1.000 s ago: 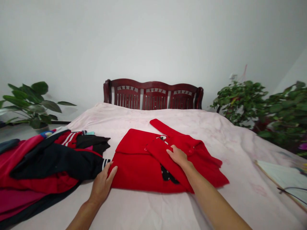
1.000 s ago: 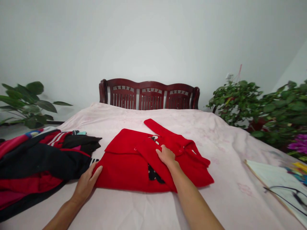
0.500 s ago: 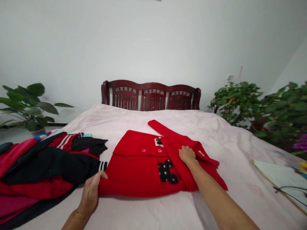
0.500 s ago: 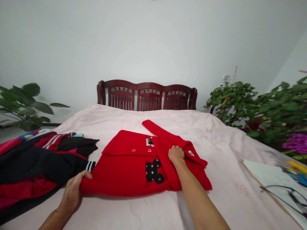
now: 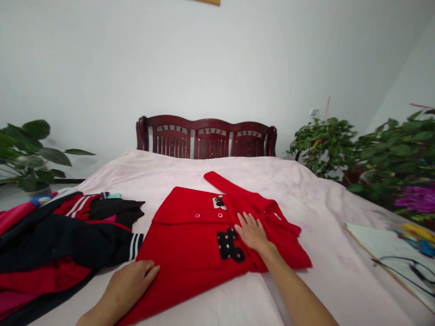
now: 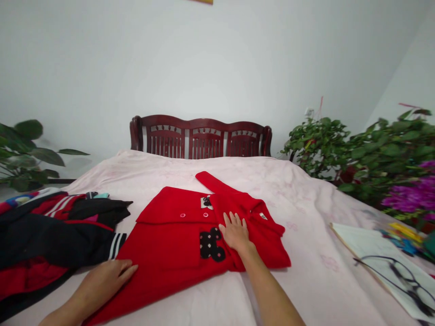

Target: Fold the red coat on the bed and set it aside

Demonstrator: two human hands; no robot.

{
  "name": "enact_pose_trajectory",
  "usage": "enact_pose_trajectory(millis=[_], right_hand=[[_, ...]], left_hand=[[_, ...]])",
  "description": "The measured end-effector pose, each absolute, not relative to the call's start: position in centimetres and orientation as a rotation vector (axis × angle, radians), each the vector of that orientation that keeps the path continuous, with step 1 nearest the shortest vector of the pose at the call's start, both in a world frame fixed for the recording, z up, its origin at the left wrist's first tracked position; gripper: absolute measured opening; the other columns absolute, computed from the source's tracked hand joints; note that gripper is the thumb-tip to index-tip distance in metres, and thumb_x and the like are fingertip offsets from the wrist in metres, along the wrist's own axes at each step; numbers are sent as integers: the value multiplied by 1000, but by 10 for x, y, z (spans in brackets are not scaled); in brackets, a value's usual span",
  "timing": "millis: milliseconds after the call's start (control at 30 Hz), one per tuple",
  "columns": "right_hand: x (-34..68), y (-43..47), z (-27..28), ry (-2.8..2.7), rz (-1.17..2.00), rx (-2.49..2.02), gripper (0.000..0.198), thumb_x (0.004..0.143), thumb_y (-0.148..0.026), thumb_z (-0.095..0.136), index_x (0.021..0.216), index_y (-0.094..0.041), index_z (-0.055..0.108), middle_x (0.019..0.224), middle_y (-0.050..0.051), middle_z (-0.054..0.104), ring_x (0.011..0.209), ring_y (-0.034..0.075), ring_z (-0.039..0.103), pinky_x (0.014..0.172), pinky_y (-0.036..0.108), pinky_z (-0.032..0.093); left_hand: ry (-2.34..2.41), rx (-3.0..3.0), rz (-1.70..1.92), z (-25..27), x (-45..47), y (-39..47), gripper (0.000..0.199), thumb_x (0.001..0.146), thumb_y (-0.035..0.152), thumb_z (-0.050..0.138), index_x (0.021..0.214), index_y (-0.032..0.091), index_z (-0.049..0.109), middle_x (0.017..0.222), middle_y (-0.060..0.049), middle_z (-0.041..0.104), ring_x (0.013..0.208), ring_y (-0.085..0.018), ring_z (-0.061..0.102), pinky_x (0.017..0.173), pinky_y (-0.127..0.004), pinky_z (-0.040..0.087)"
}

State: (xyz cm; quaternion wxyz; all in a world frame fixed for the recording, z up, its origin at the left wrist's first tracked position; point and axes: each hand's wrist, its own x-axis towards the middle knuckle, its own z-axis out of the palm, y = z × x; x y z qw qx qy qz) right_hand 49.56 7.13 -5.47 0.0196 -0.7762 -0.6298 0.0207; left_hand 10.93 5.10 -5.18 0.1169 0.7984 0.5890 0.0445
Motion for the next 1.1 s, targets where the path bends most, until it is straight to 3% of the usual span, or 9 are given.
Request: enact_pose_trajectory(millis=[167, 267, 367, 500, 667, 833, 1000, 1100], right_hand=[[496, 76, -54, -1822, 133, -2386, 60, 99, -43, 35, 153, -18, 32, 159, 12, 30, 148, 32, 22, 117, 55, 17], [506, 66, -39, -1822, 184, -2237, 49, 99, -43, 37, 139, -22, 54, 147, 9, 50, 137, 27, 42, 112, 44, 31], [535, 49, -24, -1685, -19, -2163, 46, 101, -36, 27, 126, -25, 64, 131, 6, 63, 121, 20, 56, 103, 32, 40], [581, 32, -21, -1400, -328, -2239, 39, 98, -29, 36, 119, -22, 68, 119, 10, 66, 110, 22, 59, 97, 33, 43], [602, 25, -39, -1749, -19, -2334, 23, 88, -21, 54, 92, -25, 76, 105, 5, 71, 106, 21, 62, 94, 30, 43], [602, 26, -36, -1624, -7, -2346, 31, 93, -25, 46, 109, -31, 73, 115, -1, 72, 108, 19, 64, 91, 30, 46], [576, 44, -19, -1572, -44, -2266, 35, 97, -28, 39, 116, -26, 68, 125, 1, 68, 115, 18, 62, 100, 29, 42], [556, 71, -13, -1596, -9, -2286, 42, 98, -32, 35, 132, -21, 58, 133, 7, 63, 123, 21, 57, 103, 32, 40]], left_hand=[[1861, 2310, 90, -59, 110, 46, 45, 94, 43, 29, 82, 25, 68, 89, -9, 76, 91, -29, 70, 73, -36, 44], [1878, 2298, 87, -61, 110, 46, 47, 94, 44, 28, 83, 25, 69, 88, -9, 76, 90, -30, 71, 75, -38, 46], [1901, 2286, 112, -66, 111, 47, 49, 94, 44, 28, 96, 25, 72, 100, -10, 77, 97, -31, 71, 81, -40, 48], [1940, 2262, 106, -72, 112, 46, 51, 94, 47, 28, 111, 26, 71, 113, -10, 75, 103, -31, 69, 85, -42, 48], [1937, 2270, 121, -75, 111, 44, 49, 94, 45, 29, 112, 28, 70, 116, -7, 74, 107, -29, 68, 85, -39, 49], [1956, 2265, 146, -78, 110, 44, 48, 94, 47, 29, 109, 29, 71, 116, -6, 74, 106, -29, 69, 85, -38, 49], [1966, 2261, 106, -76, 112, 43, 49, 94, 46, 28, 113, 27, 70, 115, -7, 74, 105, -29, 69, 85, -38, 50], [1953, 2252, 109, -75, 112, 42, 48, 94, 46, 28, 110, 28, 70, 115, -6, 75, 104, -29, 70, 84, -39, 50]])
